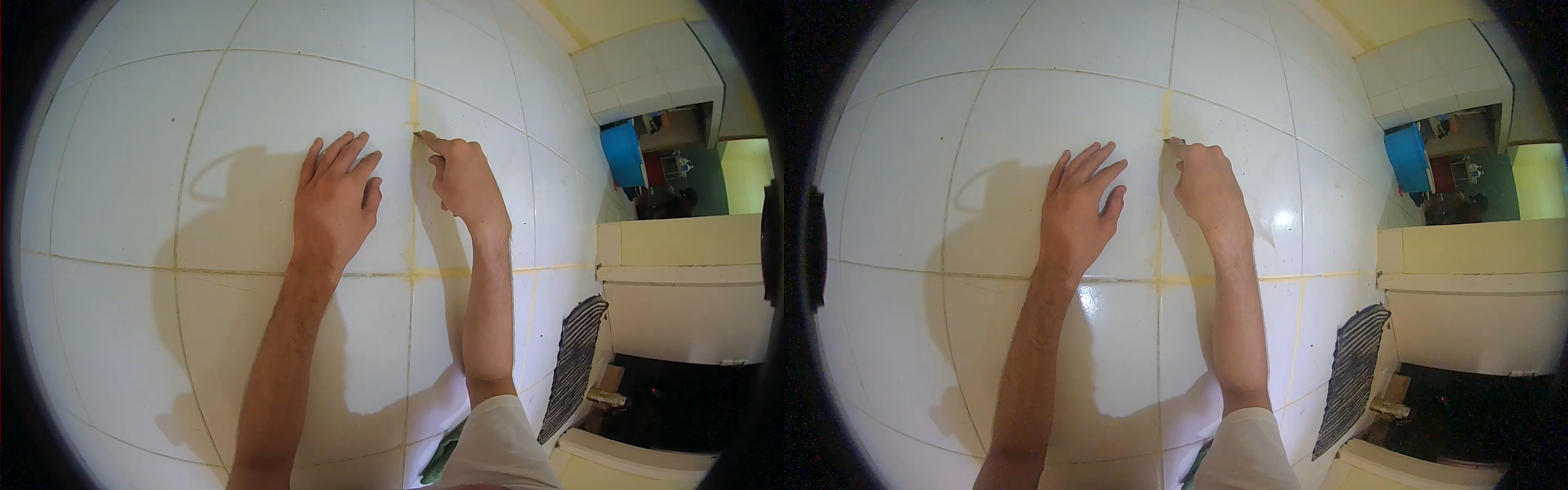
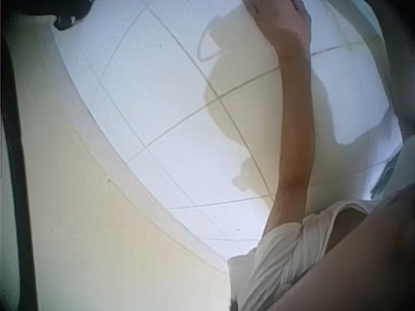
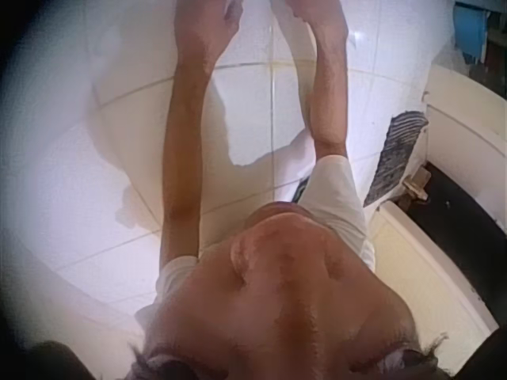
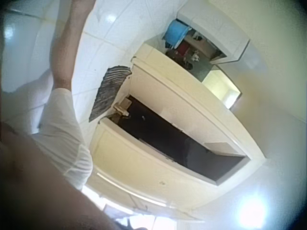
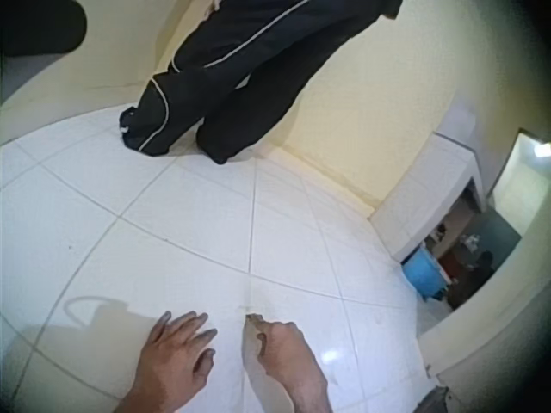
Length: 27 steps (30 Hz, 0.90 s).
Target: The person scrapes grout from between floor tiles using a small hand tool. They use one hand to hold and guide the tool along the tile lines while the other hand rests on the floor.
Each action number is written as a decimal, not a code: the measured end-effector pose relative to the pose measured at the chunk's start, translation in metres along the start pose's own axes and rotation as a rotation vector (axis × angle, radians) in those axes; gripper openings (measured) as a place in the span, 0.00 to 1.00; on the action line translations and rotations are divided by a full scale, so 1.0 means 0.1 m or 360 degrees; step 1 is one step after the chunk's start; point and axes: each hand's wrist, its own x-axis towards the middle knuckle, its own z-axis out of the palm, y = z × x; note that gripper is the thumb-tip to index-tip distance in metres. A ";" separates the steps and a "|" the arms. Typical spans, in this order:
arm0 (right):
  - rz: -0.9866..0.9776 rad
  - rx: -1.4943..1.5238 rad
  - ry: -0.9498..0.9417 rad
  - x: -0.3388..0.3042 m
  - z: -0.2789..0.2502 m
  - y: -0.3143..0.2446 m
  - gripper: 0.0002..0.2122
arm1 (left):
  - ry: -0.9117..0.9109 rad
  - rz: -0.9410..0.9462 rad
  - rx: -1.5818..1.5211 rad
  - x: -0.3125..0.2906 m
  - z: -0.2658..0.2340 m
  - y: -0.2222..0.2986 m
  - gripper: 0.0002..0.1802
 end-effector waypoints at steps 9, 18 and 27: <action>-0.0042 -0.0021 -0.0002 0.02 0.01 0.01 0.22 | -0.0596 0.0310 -0.0697 0.03 -0.19 0.14 0.21; -0.0005 0.0017 -0.0027 0.02 0.00 0.00 0.22 | 0.0363 0.0995 -0.0898 0.07 -0.27 0.07 0.10; -0.0015 0.0003 -0.0004 0.00 -0.01 -0.01 0.23 | 0.0568 0.0715 -0.0569 0.04 -0.25 0.09 0.09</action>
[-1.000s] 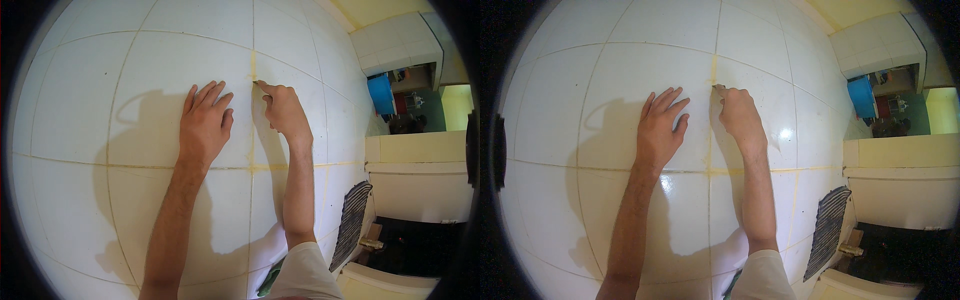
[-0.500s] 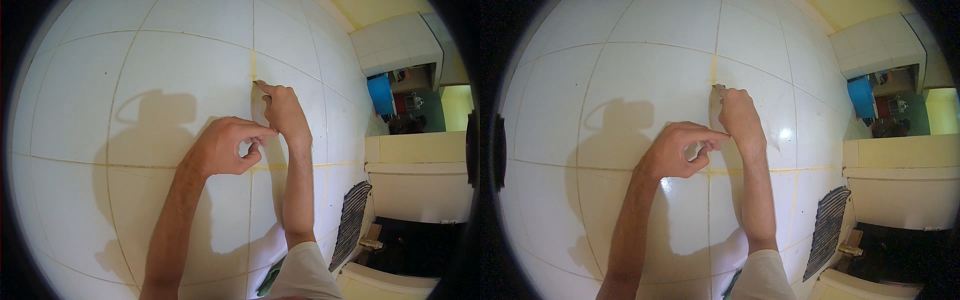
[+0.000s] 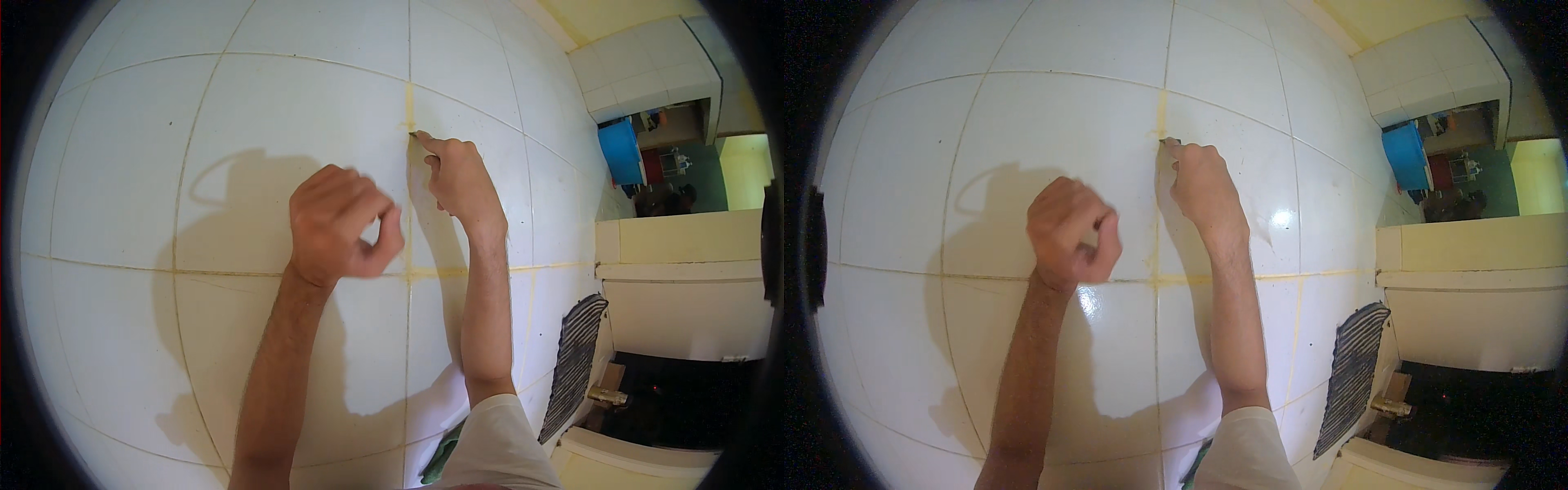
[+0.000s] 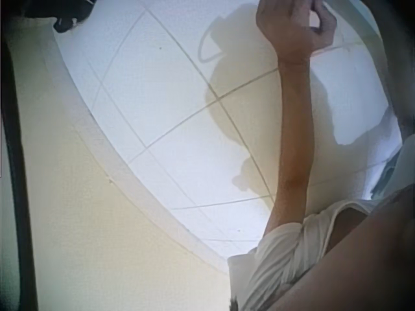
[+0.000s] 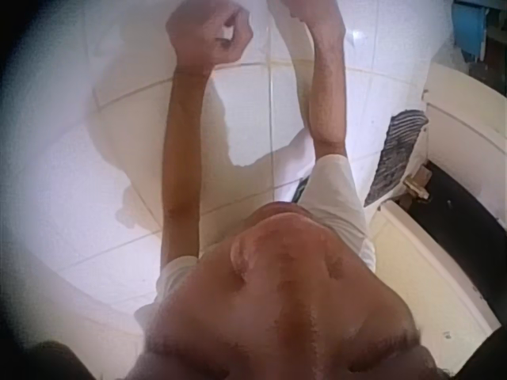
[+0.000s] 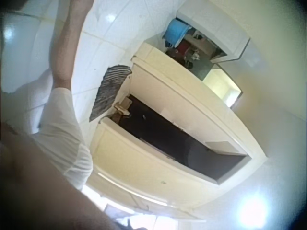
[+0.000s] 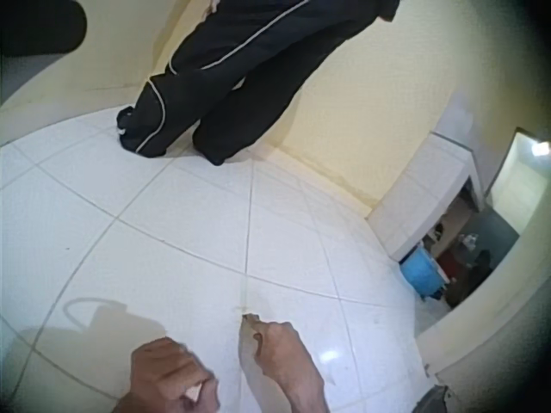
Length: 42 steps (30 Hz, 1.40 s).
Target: The person scrapes grout from between floor tiles using a small hand tool. They use one hand to hold and guide the tool along the tile lines while the other hand rests on the floor.
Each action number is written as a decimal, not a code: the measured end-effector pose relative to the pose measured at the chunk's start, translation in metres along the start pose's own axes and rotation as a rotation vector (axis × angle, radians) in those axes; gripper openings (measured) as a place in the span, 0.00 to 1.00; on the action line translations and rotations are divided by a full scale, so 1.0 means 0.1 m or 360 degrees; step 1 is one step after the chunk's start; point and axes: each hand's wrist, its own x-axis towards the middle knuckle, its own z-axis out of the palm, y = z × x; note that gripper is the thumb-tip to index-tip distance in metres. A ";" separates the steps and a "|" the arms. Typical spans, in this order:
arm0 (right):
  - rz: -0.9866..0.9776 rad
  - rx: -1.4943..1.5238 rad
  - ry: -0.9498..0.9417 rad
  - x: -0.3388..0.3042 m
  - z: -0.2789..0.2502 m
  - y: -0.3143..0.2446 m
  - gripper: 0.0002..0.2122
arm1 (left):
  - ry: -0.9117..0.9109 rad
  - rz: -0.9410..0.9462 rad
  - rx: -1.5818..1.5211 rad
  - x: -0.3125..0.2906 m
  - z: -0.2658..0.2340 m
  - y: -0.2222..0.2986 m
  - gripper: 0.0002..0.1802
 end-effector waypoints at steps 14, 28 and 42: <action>0.0018 0.0007 0.0005 0.00 0.01 0.00 0.23 | -0.0493 -0.1104 0.0053 -0.06 0.14 -0.03 0.10; 0.0018 0.0055 -0.0107 -0.04 -0.12 -0.01 0.21 | -0.0457 -0.1063 0.0108 -0.06 0.14 -0.03 0.14; -0.0219 0.0200 0.0237 0.03 -0.19 0.06 0.08 | -0.0424 -0.1047 0.0081 -0.07 0.15 -0.04 0.15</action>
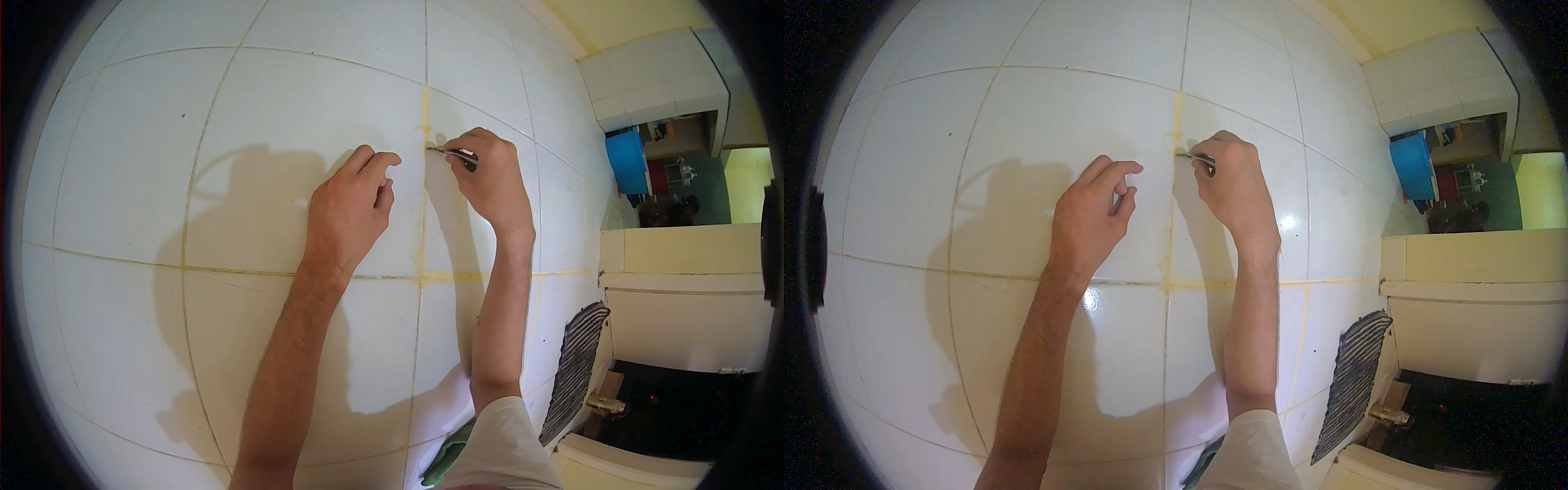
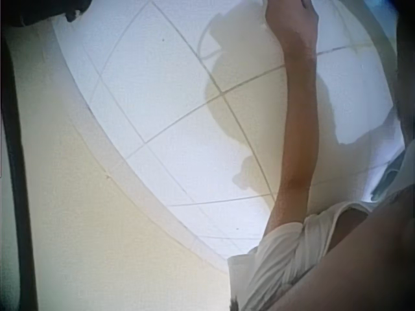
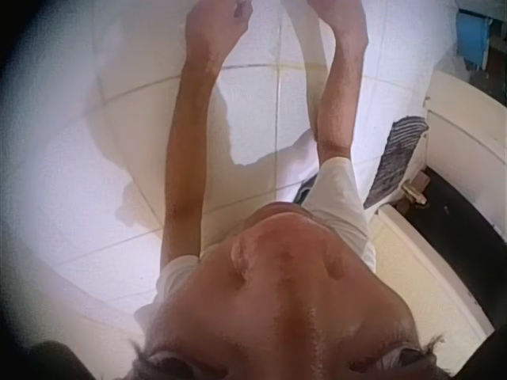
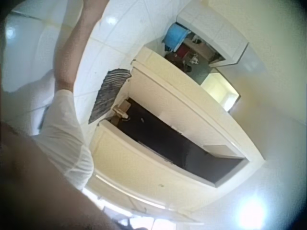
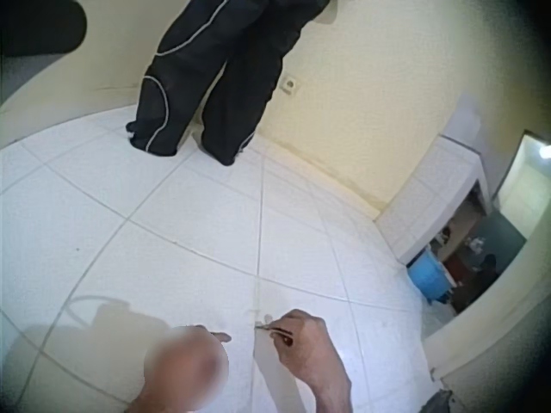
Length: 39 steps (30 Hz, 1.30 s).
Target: The person scrapes grout from between floor tiles using a small hand tool. They use one hand to hold and guide the tool along the tile lines while the other hand rests on the floor.
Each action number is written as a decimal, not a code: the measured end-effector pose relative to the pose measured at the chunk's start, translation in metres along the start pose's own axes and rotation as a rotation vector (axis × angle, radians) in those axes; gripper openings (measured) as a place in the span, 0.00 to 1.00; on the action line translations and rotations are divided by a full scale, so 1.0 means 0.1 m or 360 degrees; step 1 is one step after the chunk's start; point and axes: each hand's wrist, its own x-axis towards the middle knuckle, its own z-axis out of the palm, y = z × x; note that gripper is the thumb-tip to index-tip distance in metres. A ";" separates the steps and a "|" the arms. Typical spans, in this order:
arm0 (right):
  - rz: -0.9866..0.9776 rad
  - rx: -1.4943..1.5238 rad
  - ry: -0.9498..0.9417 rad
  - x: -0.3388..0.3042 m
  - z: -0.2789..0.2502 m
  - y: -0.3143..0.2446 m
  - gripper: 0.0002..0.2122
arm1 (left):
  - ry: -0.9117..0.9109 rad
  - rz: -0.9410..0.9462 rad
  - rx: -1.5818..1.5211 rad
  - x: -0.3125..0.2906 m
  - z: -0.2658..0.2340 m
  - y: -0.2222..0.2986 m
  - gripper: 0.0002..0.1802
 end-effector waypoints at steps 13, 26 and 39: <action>0.0053 0.0145 -0.0026 0.00 -0.02 -0.01 0.07 | 0.0036 0.0051 -0.0027 0.00 0.04 -0.03 0.20; 0.0063 -0.0004 -0.0011 0.01 0.05 -0.05 0.05 | 0.0036 0.0051 -0.0028 0.00 0.03 0.00 0.24; 0.0071 -0.0208 0.0068 0.05 0.15 0.05 0.07 | -0.0070 -0.0007 0.0050 0.00 -0.01 0.01 0.20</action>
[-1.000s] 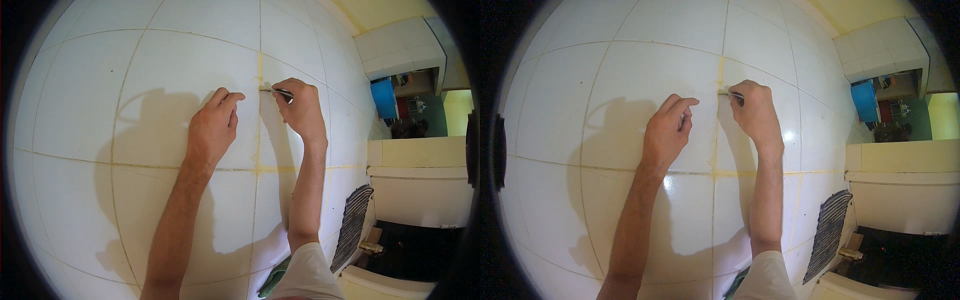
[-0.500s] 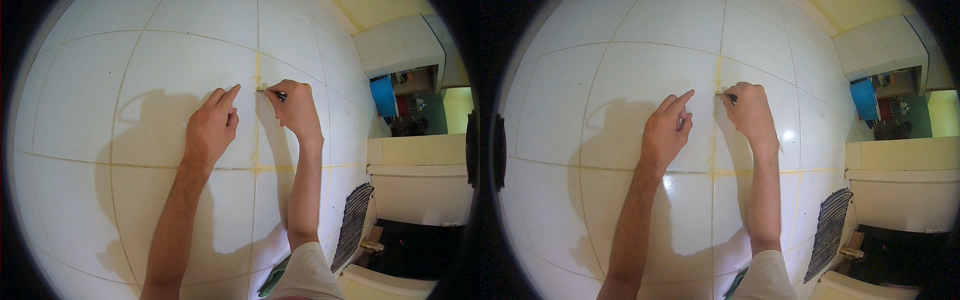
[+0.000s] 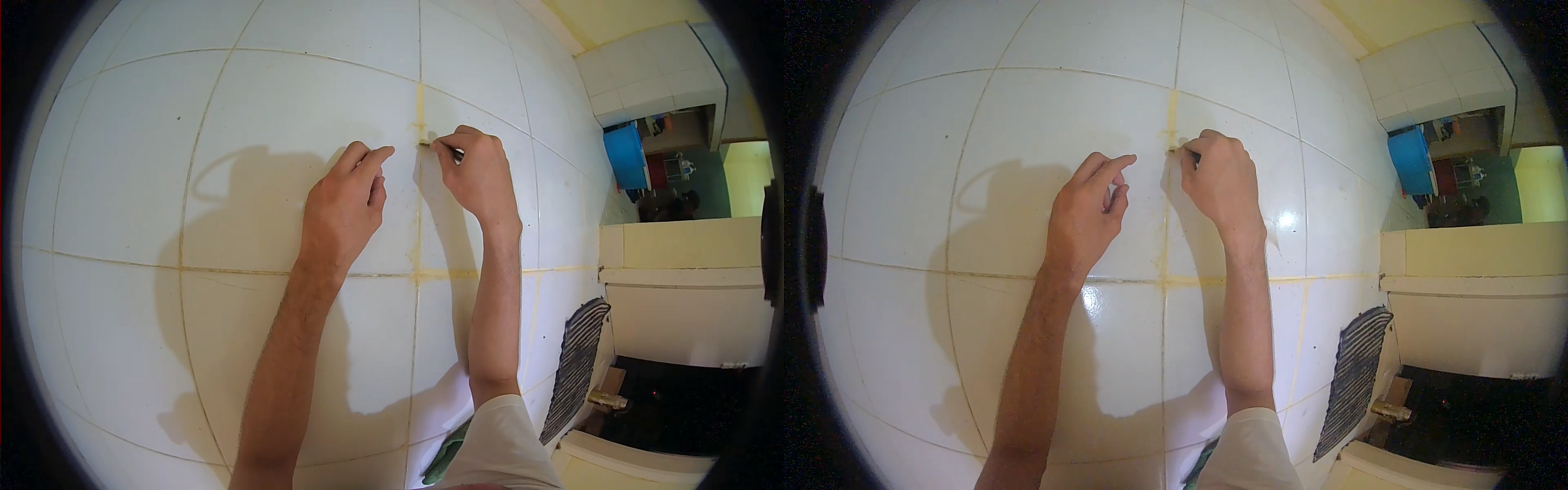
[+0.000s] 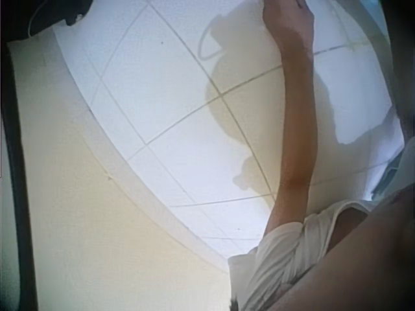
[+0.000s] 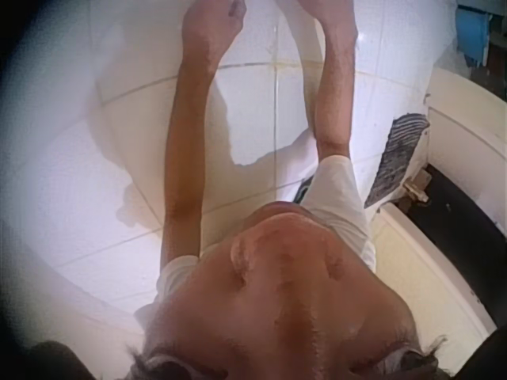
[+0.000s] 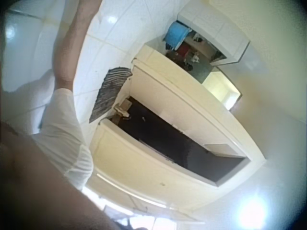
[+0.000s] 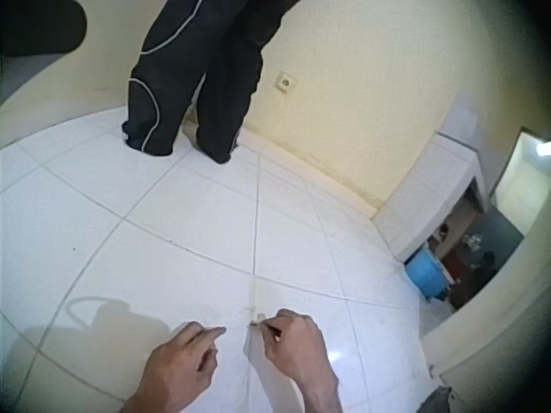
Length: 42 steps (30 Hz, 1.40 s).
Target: The person scrapes grout from between floor tiles using a small hand tool. They use one hand to hold and guide the tool along the tile lines while the other hand rests on the floor.
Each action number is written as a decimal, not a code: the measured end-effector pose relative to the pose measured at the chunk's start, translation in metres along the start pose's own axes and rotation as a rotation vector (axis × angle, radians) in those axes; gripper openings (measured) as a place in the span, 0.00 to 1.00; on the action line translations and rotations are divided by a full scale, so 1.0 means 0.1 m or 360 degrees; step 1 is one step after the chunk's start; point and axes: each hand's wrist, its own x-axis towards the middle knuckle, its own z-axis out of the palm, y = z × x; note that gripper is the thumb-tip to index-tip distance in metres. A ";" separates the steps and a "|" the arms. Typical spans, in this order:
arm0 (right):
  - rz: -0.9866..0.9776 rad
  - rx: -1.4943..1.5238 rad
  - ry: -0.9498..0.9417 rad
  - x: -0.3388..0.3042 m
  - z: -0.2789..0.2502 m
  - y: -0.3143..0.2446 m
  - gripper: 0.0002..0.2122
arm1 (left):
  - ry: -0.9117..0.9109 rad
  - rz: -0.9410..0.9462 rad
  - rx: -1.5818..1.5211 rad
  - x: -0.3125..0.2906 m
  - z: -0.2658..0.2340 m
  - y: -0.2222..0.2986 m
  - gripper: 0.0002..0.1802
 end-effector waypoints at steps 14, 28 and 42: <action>0.0272 -0.0010 -0.0025 -0.04 -0.12 -0.02 0.07 | 0.0056 0.0055 -0.0070 0.00 0.01 -0.03 0.23; 0.0197 -0.0103 -0.0207 -0.07 -0.16 0.00 0.08 | 0.0122 0.0152 -0.0096 0.00 0.03 -0.04 0.25; 0.0234 -0.0044 -0.0155 -0.04 -0.11 -0.01 0.08 | 0.0088 0.0102 -0.0140 0.00 0.03 -0.02 0.26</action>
